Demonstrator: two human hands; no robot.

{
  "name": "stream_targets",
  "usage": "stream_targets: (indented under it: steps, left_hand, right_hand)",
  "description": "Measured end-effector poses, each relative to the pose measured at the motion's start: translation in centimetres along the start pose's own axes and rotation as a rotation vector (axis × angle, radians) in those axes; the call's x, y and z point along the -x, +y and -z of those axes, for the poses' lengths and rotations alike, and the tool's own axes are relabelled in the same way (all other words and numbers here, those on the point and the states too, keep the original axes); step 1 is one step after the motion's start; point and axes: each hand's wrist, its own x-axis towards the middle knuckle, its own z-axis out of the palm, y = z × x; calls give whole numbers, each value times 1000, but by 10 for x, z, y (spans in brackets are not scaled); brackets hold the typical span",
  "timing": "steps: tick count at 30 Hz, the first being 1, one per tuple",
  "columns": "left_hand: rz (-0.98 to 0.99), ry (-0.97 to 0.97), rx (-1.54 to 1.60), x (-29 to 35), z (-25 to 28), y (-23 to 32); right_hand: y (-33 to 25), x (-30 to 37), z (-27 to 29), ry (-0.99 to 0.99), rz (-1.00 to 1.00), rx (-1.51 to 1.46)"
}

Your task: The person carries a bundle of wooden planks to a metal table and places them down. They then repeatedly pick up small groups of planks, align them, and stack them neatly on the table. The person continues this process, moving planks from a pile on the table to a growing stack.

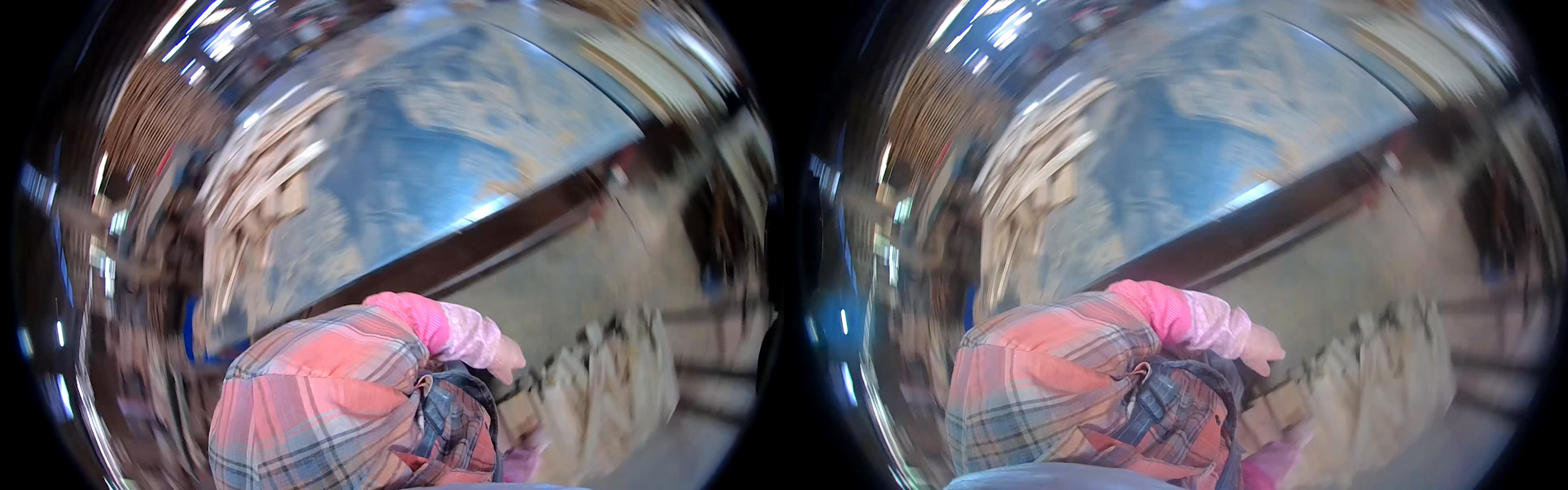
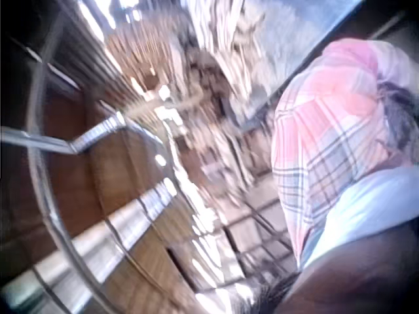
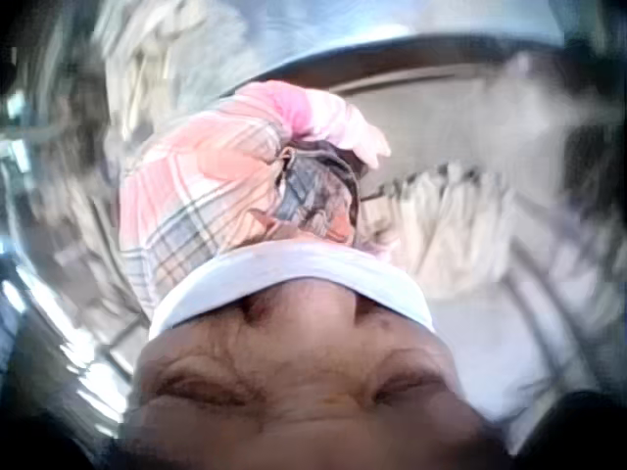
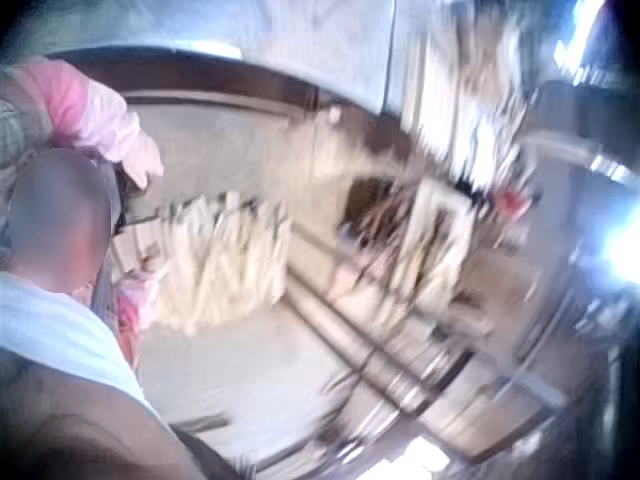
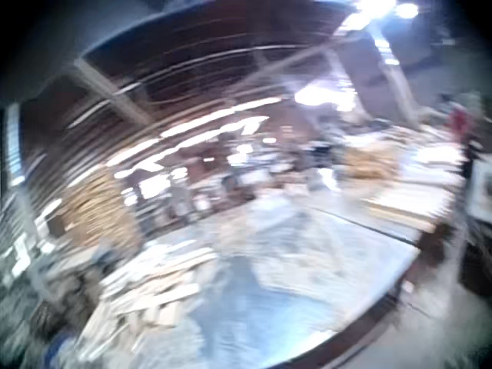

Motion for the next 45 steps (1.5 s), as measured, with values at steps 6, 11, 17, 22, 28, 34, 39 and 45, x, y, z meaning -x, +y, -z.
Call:
stream_targets:
  steps: [6, 11, 17, 22, 28, 34, 39, 45]
  left_hand:
    - [716, 862, 501, 284, 33, -88]
    - [1067, 1434, 523, 472, -64, -153]
    - [1251, 1828, 462, 702, -150, -211]
    - [1380, 1866, 549, 848, -137, -249]
    - [1192, 1912, 475, 983, -154, -393]
    - [1381, 1442, 306, 1070, -129, -527]
    - [1401, 1165, 75, 1129, -126, -669]
    - [1385, 1247, 296, 1085, -60, -752]
  right_hand:
    - [-166, -49, 96, -66, 191, -421]
    - [-376, -95, 193, 42, 467, -699]
    - [-709, 72, 226, -295, 776, -713]
    - [-864, 138, 166, -416, 836, -699]
    - [-1047, 186, 159, -710, 862, -643]
    - [-1228, 164, 164, -732, 848, -744]
    - [-1355, 107, 138, -657, 614, -809]
    - [-1394, 6, 99, -554, 965, -788]
